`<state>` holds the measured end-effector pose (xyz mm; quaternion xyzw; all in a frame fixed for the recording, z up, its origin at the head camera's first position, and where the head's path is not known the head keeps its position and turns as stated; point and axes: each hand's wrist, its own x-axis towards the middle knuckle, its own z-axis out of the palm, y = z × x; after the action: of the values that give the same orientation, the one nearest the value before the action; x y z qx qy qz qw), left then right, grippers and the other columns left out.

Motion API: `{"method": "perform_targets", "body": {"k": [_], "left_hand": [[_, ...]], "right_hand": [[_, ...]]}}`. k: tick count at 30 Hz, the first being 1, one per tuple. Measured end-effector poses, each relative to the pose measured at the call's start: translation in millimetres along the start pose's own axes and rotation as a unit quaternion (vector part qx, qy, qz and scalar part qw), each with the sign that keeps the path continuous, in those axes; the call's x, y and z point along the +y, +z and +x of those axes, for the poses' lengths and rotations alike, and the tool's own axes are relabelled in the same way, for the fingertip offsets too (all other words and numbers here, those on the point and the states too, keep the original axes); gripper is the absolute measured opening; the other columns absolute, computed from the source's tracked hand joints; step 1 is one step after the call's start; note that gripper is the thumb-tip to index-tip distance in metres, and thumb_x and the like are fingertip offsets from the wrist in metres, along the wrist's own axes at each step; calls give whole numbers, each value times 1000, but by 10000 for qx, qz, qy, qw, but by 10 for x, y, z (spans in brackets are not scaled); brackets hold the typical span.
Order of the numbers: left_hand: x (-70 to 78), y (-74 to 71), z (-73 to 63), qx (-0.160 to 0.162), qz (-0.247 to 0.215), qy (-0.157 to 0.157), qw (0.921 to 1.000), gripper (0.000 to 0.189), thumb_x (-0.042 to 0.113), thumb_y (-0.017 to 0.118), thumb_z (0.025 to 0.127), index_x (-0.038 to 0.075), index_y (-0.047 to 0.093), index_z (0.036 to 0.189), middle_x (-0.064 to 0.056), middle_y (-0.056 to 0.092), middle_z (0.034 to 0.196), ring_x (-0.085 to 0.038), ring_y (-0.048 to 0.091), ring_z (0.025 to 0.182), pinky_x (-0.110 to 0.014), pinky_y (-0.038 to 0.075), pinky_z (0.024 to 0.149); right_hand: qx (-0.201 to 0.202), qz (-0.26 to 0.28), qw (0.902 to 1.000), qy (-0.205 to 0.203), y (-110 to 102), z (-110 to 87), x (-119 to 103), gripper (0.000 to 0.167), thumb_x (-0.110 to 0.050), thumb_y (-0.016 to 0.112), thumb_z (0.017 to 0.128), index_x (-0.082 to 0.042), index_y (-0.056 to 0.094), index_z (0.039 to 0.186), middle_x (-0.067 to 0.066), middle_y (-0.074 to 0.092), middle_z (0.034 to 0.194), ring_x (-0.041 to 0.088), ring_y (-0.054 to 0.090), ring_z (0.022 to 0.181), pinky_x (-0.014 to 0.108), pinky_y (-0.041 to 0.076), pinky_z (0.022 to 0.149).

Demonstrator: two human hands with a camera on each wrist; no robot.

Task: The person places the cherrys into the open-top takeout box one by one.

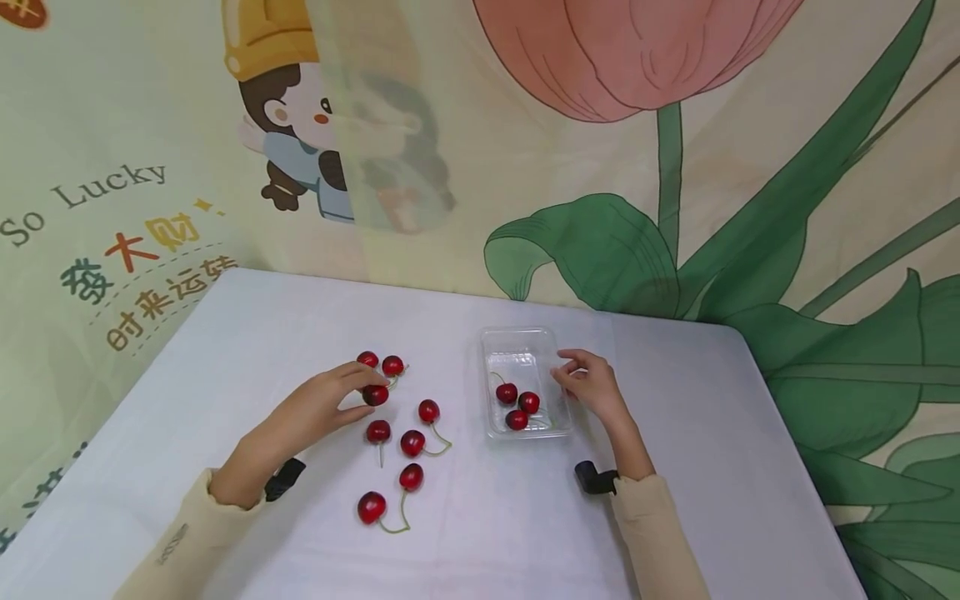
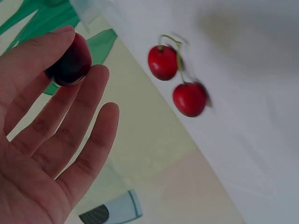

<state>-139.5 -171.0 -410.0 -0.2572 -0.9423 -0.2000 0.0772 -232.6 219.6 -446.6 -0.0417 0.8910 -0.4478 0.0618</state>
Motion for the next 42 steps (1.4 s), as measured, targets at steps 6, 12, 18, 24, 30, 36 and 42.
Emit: {"method": "perform_targets", "body": {"k": [6,12,18,24,30,36,42], "left_hand": [[148,26,141,-20,-148,81,9999,38,8,80,80,6,67,116,-7,65,111,-20,66,96,-36,56,83],[302,79,283,-254,-400,-25,9989,39,9,79,82,9,67,119,-8,64,118,-21,63,106,-36,55,87],[455,131,437,-555,-556,-52,9969,38,12,76,85,11,66,122,-6,62,123,-20,63,108,-35,54,90],[607,177,597,-657,-674,287,9951,37,12,74,87,11,66,123,-6,61,124,-19,63,109,-32,54,90],[712,240,732,-665,-649,692,9933,36,13,74,87,10,66,122,-5,63,121,-18,64,107,-30,54,89],[787,310,838,-688,-659,979,9906,34,12,74,87,10,67,120,-5,63,119,-17,63,105,-29,54,88],[875,346,937,-943,-669,1072,9875,33,10,73,87,10,67,120,-5,63,118,-17,62,105,-30,53,90]], "right_hand": [[-38,5,10000,15,4,8,-5,46,-15,66,94,6,52,132,19,62,97,19,58,65,22,50,59],[-17,20,10000,80,7,-3,5,45,-15,66,94,5,53,133,20,61,98,16,57,63,22,50,60],[-48,38,9999,98,3,0,7,46,-14,66,94,5,52,133,20,61,99,17,58,65,22,51,60],[-25,29,10000,64,5,-2,-9,46,-14,66,94,6,52,133,20,62,98,16,59,66,22,51,61],[-12,72,9999,83,6,-4,-16,45,-14,66,94,6,52,132,20,62,98,16,58,65,22,51,60],[-13,96,9999,78,2,-7,-16,45,-14,65,94,6,52,133,20,61,99,17,57,66,22,50,59],[-34,50,9999,135,10,-4,-20,47,-16,65,94,5,52,134,20,61,101,16,57,67,22,50,60]]}}
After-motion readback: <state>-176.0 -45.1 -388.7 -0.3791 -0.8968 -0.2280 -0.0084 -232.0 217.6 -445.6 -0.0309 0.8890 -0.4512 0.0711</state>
